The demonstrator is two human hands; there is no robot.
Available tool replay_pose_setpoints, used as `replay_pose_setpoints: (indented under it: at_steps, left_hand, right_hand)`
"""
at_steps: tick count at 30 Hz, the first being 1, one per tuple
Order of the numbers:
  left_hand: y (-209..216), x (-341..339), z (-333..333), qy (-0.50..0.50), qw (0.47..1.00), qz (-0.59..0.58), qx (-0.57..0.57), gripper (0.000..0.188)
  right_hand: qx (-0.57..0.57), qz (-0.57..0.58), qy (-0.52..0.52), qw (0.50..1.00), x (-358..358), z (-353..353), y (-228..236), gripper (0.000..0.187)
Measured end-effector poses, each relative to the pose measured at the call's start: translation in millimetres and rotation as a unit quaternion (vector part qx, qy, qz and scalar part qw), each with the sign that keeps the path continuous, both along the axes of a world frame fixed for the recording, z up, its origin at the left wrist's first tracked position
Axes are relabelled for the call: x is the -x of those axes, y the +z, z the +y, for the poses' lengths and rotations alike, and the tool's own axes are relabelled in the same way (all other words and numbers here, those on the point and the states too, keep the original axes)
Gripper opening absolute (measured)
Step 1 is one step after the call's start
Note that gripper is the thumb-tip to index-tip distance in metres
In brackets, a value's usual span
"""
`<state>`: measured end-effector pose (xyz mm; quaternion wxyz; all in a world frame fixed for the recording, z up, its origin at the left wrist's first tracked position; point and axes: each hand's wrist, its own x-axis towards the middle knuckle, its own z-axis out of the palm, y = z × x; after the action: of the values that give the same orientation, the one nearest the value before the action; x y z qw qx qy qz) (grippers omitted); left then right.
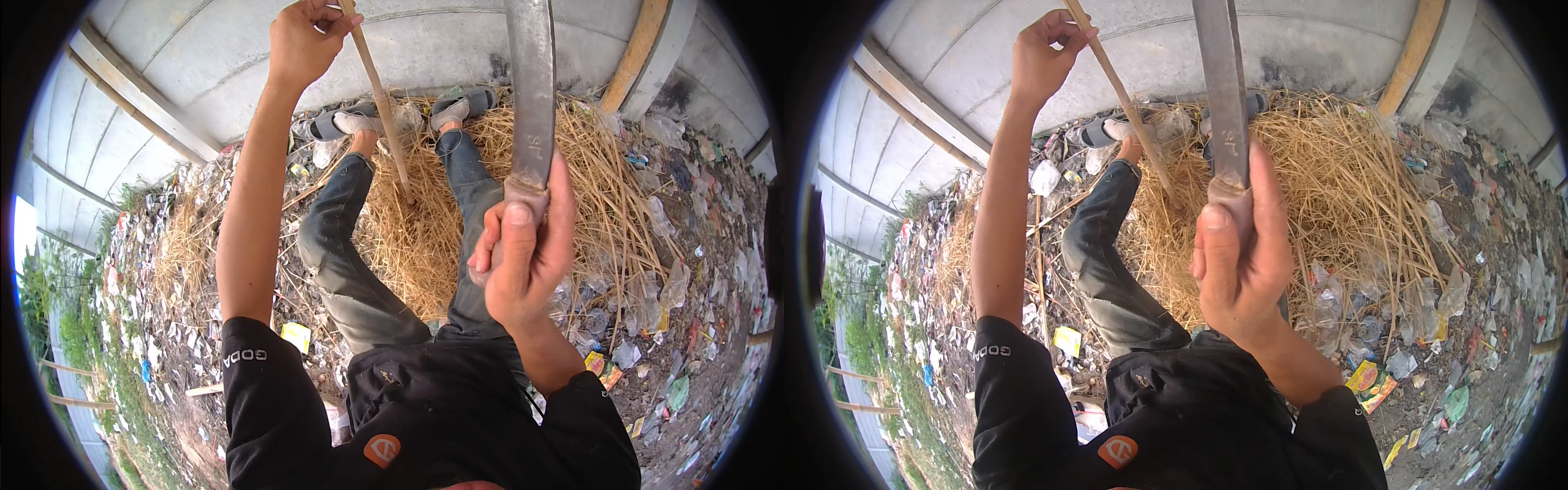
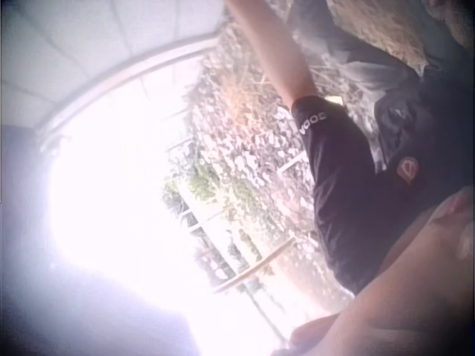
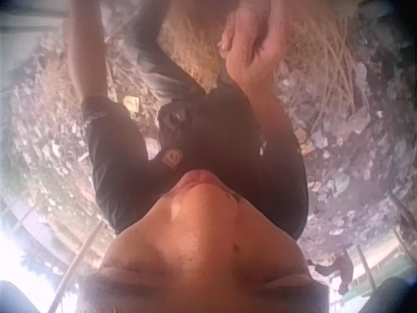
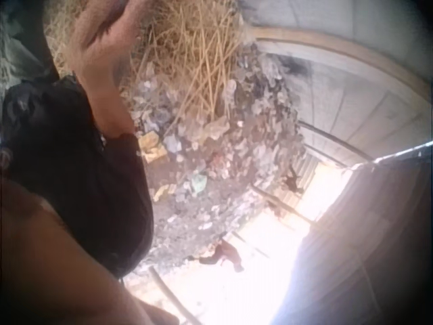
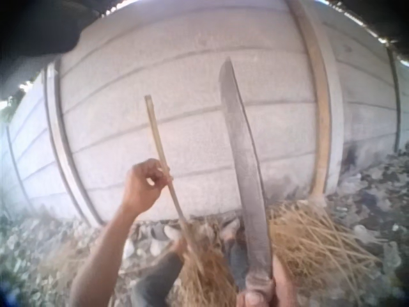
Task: The person sits on a pile of straw and uses a utility knife to shave and smooth thin bamboo sticks. They hold the sticks against their legs and scrape the blade along the surface to remove splinters and create a smooth finish.
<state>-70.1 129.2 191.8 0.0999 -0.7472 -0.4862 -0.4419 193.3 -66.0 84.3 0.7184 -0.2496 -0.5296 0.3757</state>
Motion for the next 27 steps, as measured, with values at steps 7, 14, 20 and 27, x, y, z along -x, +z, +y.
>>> replay_pose_setpoints:
  at_steps: [7,14,20,27]
  left_hand:
    - [-1,6,-8,0.029,0.999,-0.031,0.006,0.025]
    - [-2,36,1,0.042,0.998,-0.055,-0.003,0.024]
    - [0,24,7,0.035,0.997,-0.061,-0.011,0.027]
    - [-15,23,-7,0.064,0.996,-0.061,-0.030,0.030]
  right_hand:
    - [0.432,-0.178,0.207,0.860,-3,13,-182,0.057]
    - [0.249,-0.084,0.120,0.957,-7,17,-85,0.051]
    - [0.049,-0.082,-0.036,0.995,28,27,-116,0.052]
    - [0.368,-0.323,0.078,0.868,55,11,-302,0.044]
